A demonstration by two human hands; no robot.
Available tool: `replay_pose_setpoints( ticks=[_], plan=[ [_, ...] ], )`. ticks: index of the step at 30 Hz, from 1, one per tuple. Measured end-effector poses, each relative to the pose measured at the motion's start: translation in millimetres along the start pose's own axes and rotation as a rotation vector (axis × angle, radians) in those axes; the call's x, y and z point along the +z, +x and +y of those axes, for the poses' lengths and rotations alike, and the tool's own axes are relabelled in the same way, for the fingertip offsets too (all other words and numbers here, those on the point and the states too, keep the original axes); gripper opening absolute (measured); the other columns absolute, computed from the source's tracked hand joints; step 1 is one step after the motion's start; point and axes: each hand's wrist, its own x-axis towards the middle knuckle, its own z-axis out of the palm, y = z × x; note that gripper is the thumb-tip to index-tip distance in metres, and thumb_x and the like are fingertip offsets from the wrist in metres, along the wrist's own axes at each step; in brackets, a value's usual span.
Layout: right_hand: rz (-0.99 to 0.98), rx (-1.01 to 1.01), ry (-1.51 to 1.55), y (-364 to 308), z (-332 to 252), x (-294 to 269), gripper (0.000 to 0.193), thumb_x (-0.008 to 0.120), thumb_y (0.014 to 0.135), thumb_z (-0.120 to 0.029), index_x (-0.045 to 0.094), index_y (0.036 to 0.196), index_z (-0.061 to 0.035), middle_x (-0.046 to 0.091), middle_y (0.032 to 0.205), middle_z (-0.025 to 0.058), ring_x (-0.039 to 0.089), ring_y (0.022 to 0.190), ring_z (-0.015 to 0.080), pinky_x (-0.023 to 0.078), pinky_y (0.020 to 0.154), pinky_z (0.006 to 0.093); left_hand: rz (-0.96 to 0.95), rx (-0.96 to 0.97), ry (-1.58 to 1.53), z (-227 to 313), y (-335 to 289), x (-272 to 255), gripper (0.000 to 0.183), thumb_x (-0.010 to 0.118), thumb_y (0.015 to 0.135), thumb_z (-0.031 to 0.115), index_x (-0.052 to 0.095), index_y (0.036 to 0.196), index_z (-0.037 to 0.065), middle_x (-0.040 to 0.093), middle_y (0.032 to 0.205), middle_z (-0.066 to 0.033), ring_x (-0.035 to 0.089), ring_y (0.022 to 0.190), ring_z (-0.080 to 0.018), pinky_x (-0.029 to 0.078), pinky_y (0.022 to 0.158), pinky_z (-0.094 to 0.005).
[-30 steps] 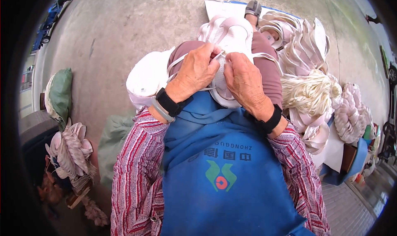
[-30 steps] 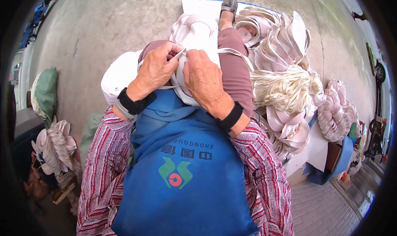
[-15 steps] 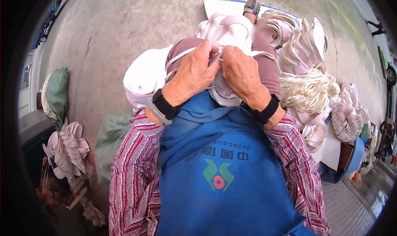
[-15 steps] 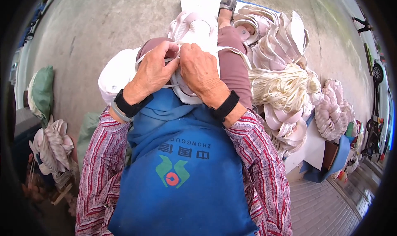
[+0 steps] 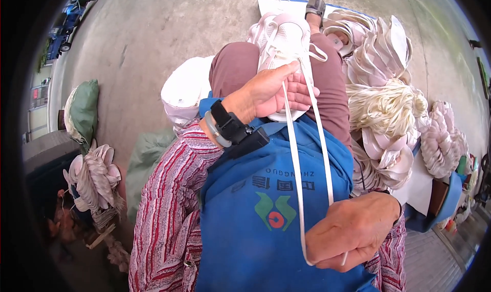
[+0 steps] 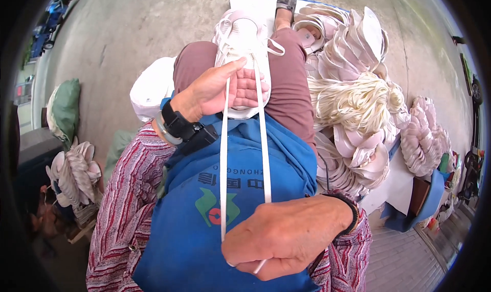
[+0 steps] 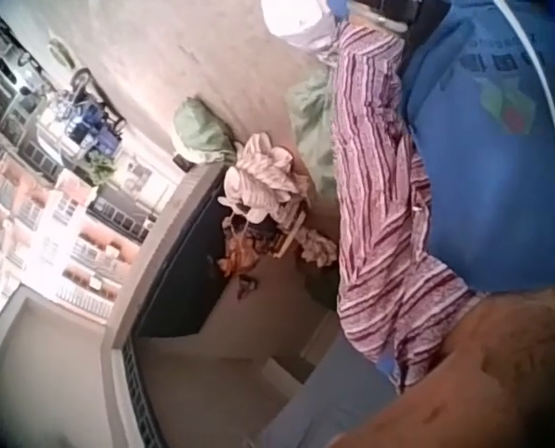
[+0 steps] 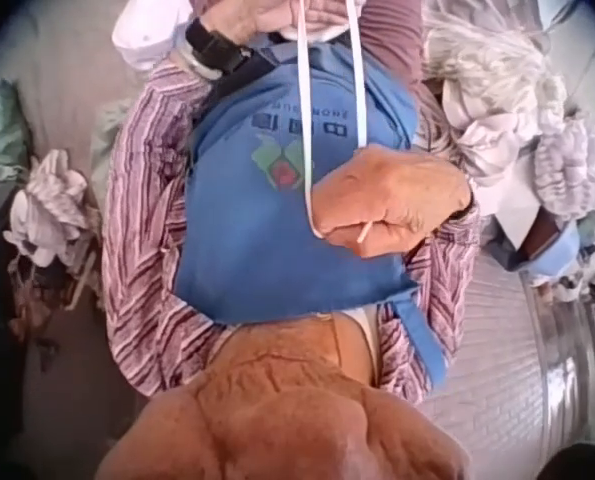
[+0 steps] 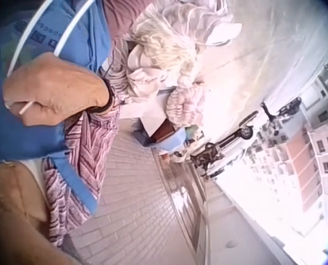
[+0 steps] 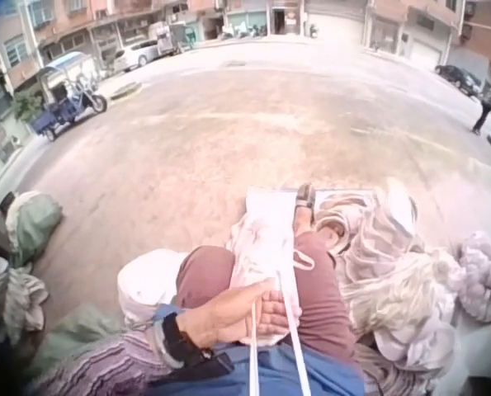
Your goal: Lacing a new shoe as part of a manufacturing or assembly process.
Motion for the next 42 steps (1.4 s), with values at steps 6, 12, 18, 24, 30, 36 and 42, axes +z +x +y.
replay_pose_setpoints(
  ticks=[6, 12, 18, 24, 30, 36, 42],
  plan=[
    [0.731, 0.194, -0.157, -69.1, -5.6, 2.8, 0.021, 0.057, 0.092, -0.016, 0.060, 0.084, 0.0026, 0.054, 0.061, 0.0023, 0.053, 0.056, 0.0109, 0.040, 0.049, 0.0250, 0.033, 0.153, 0.472, -17.5, -9.3, 33.1, 0.031, 0.039, 0.099, 0.023, 0.055, 0.088, -0.001, 0.040, 0.048, 0.0012, 0.041, 0.041, -0.0096, 0.042, 0.045, -0.0247],
    [1.138, 0.331, 0.541, -91.1, 55.9, -42.0, 0.040, 0.039, 0.101, -0.036, 0.056, 0.093, -0.0007, 0.036, 0.055, -0.0070, 0.022, 0.040, 0.0011, 0.016, 0.033, 0.0178, -0.541, 0.474, 1.244, -37.4, -75.6, 88.9, 0.012, 0.046, 0.086, 0.006, 0.052, 0.080, -0.002, 0.056, 0.077, -0.0172, 0.057, 0.071, -0.0353, 0.045, 0.064, -0.0408],
    [0.990, 0.338, 0.650, -33.1, 79.5, -59.5, 0.032, 0.048, 0.098, -0.033, 0.056, 0.107, -0.0032, 0.050, 0.067, -0.0052, 0.030, 0.041, 0.0014, 0.024, 0.034, 0.0178, -0.576, 0.641, 1.420, -87.3, -57.2, 93.6, 0.019, 0.047, 0.089, 0.012, 0.046, 0.078, -0.003, 0.049, 0.056, -0.0189, 0.052, 0.054, -0.0393, 0.041, 0.051, -0.0442],
    [0.967, 0.274, 0.687, -35.9, 100.9, -80.8, 0.011, 0.055, 0.094, -0.017, 0.056, 0.097, -0.0055, 0.039, 0.058, -0.0089, 0.030, 0.042, 0.0007, 0.024, 0.036, 0.0177, -0.574, 0.344, 1.460, -59.7, -66.7, 70.7, 0.020, 0.048, 0.092, 0.018, 0.048, 0.085, -0.001, 0.051, 0.060, -0.0158, 0.053, 0.057, -0.0363, 0.042, 0.055, -0.0432],
    [1.059, 0.297, 0.523, -44.9, 93.5, -82.6, 0.008, 0.055, 0.092, -0.013, 0.056, 0.095, -0.0054, 0.051, 0.061, -0.0056, 0.037, 0.041, 0.0009, 0.024, 0.035, 0.0166, -0.077, 0.245, 1.141, -1.7, -67.8, 29.2, 0.034, 0.052, 0.093, 0.029, 0.061, 0.082, -0.002, 0.061, 0.072, -0.0096, 0.059, 0.067, -0.0147, 0.047, 0.063, -0.0300],
    [1.023, 0.342, 0.399, -38.6, 109.0, -86.3, 0.010, 0.052, 0.090, -0.017, 0.056, 0.086, -0.0091, 0.055, 0.064, -0.0037, 0.036, 0.040, 0.0030, 0.023, 0.031, 0.0200, 0.580, 0.856, 1.524, 20.6, -9.5, -17.8, 0.016, 0.060, 0.083, 0.013, 0.055, 0.093, 0.002, 0.060, 0.079, -0.0164, 0.061, 0.074, -0.0331, 0.047, 0.065, -0.0414],
    [1.041, 0.369, 0.255, -25.9, 112.9, -80.1, 0.011, 0.057, 0.089, -0.018, 0.059, 0.087, -0.0081, 0.053, 0.061, -0.0062, 0.043, 0.044, 0.0017, 0.029, 0.038, 0.0175, 0.502, 1.005, 1.592, 18.9, -2.0, -26.4, 0.010, 0.059, 0.082, 0.007, 0.056, 0.089, 0.001, 0.058, 0.081, -0.0173, 0.059, 0.074, -0.0339, 0.046, 0.065, -0.0416]
  ],
)
